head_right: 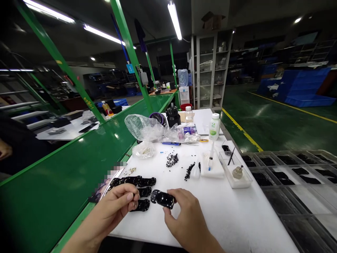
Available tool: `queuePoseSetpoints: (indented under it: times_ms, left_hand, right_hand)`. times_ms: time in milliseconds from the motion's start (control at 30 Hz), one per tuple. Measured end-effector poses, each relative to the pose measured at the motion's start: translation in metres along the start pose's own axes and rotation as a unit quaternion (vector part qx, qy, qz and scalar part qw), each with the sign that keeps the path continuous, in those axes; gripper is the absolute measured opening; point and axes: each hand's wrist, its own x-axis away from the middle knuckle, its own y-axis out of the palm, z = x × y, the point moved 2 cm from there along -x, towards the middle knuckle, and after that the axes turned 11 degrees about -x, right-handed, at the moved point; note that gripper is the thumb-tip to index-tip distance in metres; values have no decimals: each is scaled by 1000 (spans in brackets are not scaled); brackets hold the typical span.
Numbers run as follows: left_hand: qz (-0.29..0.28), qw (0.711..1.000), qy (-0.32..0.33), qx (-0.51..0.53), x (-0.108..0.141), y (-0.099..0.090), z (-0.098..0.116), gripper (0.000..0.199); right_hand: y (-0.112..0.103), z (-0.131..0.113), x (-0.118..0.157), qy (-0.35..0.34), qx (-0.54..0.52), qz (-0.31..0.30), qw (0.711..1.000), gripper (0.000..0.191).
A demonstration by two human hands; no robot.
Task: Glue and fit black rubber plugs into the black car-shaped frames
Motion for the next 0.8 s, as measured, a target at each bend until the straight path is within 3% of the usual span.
queuePoseSetpoints:
  times_ms: [133, 300, 500, 800]
  left_hand:
    - [45, 998, 2, 55, 4, 12, -9, 24]
    - [37, 991, -11, 126, -5, 18, -15, 28]
    - [-19, 979, 19, 200, -4, 18, -14, 26]
    - [-49, 980, -14, 191, -2, 24, -14, 21]
  right_hand:
    - [-6, 2, 0, -47, -39, 14, 998, 36]
    - [-5, 0, 9, -113, -28, 20, 993, 40]
    - [-10, 1, 9, -92, -24, 39, 995, 37]
    - [-11, 2, 6, -62, -36, 53, 996, 33]
